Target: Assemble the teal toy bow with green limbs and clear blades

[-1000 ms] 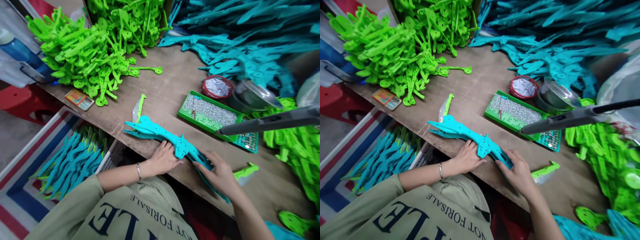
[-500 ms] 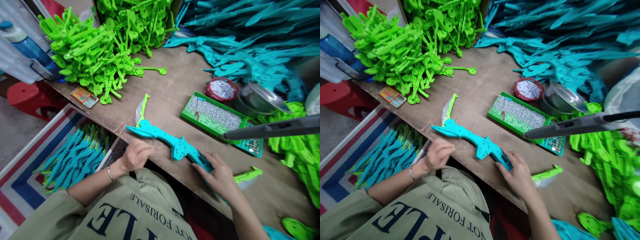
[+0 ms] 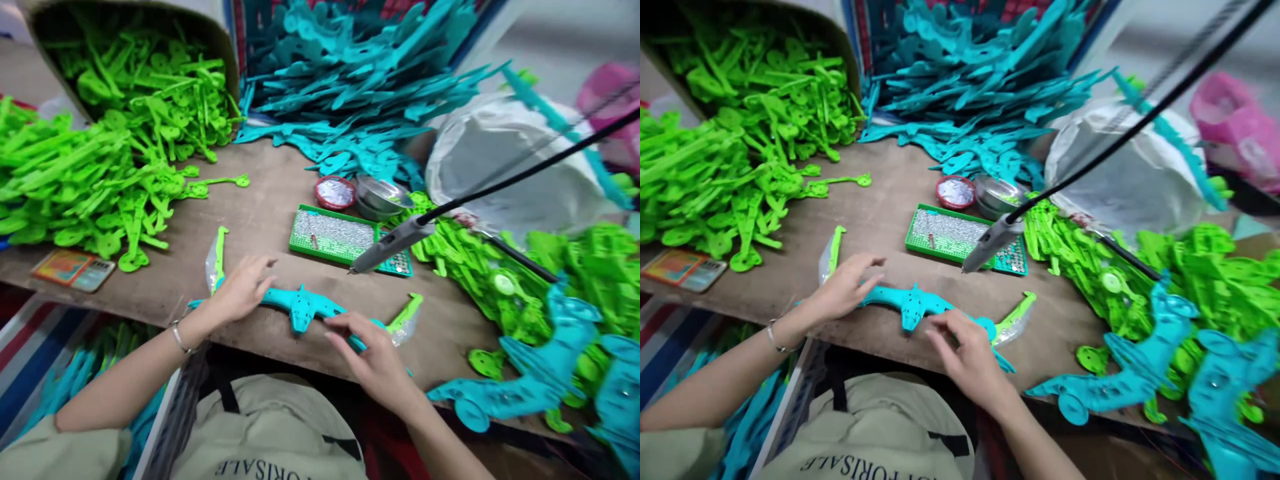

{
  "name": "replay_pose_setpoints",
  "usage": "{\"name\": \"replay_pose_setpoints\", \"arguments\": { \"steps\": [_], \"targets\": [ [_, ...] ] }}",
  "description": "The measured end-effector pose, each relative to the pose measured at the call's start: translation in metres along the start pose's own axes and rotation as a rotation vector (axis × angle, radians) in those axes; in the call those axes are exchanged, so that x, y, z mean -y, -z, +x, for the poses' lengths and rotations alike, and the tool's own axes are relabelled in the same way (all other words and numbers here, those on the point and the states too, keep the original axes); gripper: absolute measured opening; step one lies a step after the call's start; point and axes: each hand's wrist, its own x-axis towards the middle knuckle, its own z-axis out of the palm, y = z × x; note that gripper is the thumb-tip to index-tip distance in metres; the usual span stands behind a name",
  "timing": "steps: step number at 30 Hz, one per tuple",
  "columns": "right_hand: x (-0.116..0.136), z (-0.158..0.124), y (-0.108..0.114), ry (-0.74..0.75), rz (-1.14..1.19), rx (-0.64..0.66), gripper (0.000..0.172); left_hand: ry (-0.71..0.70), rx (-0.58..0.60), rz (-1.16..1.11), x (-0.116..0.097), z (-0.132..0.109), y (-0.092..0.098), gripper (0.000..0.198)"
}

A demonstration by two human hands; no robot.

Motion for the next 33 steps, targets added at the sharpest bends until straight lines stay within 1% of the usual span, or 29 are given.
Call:
{"name": "replay_pose_setpoints", "arguments": {
  "steps": [1,3,4,5,6,7,9,10,12,15,18,23,26,28,31,33],
  "targets": [
    [0.002,-0.006,-0.008,-0.089,0.129,0.055,0.023,0.006,0.13,-0.045,-0.005,0.015,-0.009,0.032],
    [-0.001,-0.019,-0.028,-0.318,0.436,0.166,0.024,0.078,0.393,-0.139,-0.011,0.044,-0.026,0.038],
    [-0.004,-0.025,-0.039,-0.437,0.604,0.192,0.028,0.088,0.466,-0.151,-0.011,0.055,-0.033,0.039],
    [-0.007,-0.03,-0.05,-0.543,0.77,0.185,0.033,0.094,0.533,-0.163,-0.01,0.065,-0.039,0.039],
    [-0.009,-0.034,-0.061,-0.631,0.925,0.147,0.039,0.103,0.598,-0.175,-0.007,0.072,-0.044,0.037],
    [-0.01,-0.037,-0.07,-0.697,1.062,0.085,0.043,0.109,0.65,-0.184,-0.004,0.077,-0.047,0.036],
    [-0.009,-0.036,-0.084,-0.77,1.276,-0.055,0.045,0.124,0.734,-0.206,0.002,0.081,-0.051,0.034],
    [-0.007,-0.034,-0.088,-0.78,1.35,-0.113,0.045,0.131,0.761,-0.225,0.005,0.081,-0.051,0.034],
    [-0.003,-0.025,-0.092,-0.768,1.439,-0.189,0.044,0.147,0.786,-0.273,0.008,0.078,-0.051,0.035],
    [0.002,-0.012,-0.093,-0.743,1.487,-0.235,0.041,0.169,0.742,-0.309,0.008,0.071,-0.051,0.034],
    [0.005,-0.002,-0.094,-0.762,1.506,-0.267,0.037,0.168,0.695,-0.306,0.007,0.066,-0.052,0.036],
    [0.008,0.007,-0.102,-0.798,1.476,-0.364,0.042,0.207,0.669,-0.316,0.006,0.059,-0.053,0.043],
    [0.007,0.01,-0.105,-0.785,1.441,-0.381,0.044,0.234,0.668,-0.315,0.004,0.057,-0.05,0.05],
    [0.006,0.011,-0.105,-0.773,1.433,-0.381,0.046,0.222,0.701,-0.306,0.001,0.059,-0.047,0.055],
    [0.005,0.013,-0.105,-0.753,1.439,-0.395,0.049,0.192,0.85,-0.328,-0.006,0.065,-0.044,0.057],
    [0.003,0.015,-0.107,-0.743,1.45,-0.408,0.05,0.21,0.923,-0.362,-0.008,0.069,-0.046,0.056]
  ]
}}
